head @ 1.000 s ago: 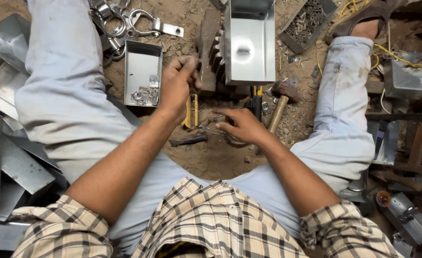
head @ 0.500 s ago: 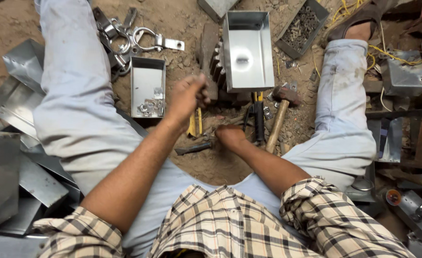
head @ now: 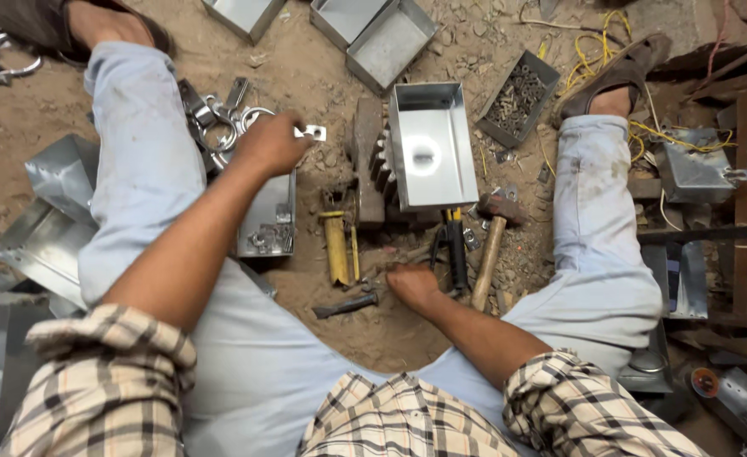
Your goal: The person assembles a metal box by fitting metal sheets into a frame, securing them with a hammer, and then attaching a latch mechanism using a wrench.
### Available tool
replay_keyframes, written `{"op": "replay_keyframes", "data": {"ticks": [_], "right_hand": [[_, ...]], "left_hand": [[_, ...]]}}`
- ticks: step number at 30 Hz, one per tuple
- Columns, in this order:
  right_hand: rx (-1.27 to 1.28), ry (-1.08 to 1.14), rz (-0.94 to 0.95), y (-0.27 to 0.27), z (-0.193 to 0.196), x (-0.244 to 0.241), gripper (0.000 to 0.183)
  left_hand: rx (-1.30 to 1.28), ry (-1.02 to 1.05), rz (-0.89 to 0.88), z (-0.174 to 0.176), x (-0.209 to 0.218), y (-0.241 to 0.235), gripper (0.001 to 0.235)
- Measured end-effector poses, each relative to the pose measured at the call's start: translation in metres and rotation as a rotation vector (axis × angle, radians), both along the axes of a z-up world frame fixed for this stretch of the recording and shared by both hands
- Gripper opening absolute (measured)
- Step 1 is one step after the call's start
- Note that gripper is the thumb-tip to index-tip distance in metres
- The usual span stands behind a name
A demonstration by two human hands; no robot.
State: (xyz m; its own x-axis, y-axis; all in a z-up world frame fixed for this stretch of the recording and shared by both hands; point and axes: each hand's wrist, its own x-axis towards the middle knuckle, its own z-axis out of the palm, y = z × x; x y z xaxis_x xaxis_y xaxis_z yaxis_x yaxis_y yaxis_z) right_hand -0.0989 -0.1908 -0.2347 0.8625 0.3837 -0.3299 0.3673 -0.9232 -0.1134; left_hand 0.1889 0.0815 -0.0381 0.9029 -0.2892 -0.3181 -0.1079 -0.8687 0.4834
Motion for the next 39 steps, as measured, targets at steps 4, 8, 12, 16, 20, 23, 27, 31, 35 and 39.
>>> {"op": "replay_keyframes", "data": {"ticks": [4, 8, 12, 16, 20, 23, 27, 31, 35, 39], "right_hand": [[-0.03, 0.038, 0.024, -0.002, 0.014, 0.001, 0.015], [0.09, -0.074, 0.009, -0.002, 0.027, -0.003, 0.009], [0.055, -0.092, 0.023, -0.002, 0.035, -0.003, 0.009], [-0.014, -0.025, 0.033, -0.002, 0.03, -0.006, 0.009], [-0.015, -0.037, -0.051, -0.006, 0.031, -0.003, 0.011], [0.001, 0.029, -0.163, -0.007, 0.042, 0.009, 0.013], [0.143, 0.078, -0.18, -0.004, 0.062, 0.012, 0.017], [0.228, 0.188, -0.035, 0.007, 0.066, 0.012, 0.02], [0.199, 0.264, -0.051, 0.012, 0.051, 0.014, 0.016], [0.192, 0.212, 0.018, 0.018, 0.042, 0.015, 0.014]], "left_hand": [[0.156, -0.237, -0.096, -0.073, 0.039, 0.031, 0.044], [0.196, -0.311, -0.108, -0.139, 0.06, 0.043, 0.054], [0.343, -0.333, -0.16, -0.167, 0.064, 0.046, 0.057], [0.396, -0.29, -0.149, -0.164, 0.065, 0.044, 0.053], [0.33, -0.391, -0.159, -0.169, 0.063, 0.045, 0.043], [0.318, -0.502, -0.158, -0.177, 0.068, 0.049, 0.033], [0.397, -0.543, -0.17, -0.178, 0.071, 0.047, 0.027], [0.405, -0.56, -0.219, -0.16, 0.077, 0.044, 0.018], [0.228, -0.329, -0.246, -0.112, 0.071, 0.035, 0.016], [0.163, -0.15, -0.159, -0.029, 0.043, 0.013, 0.042]]}}
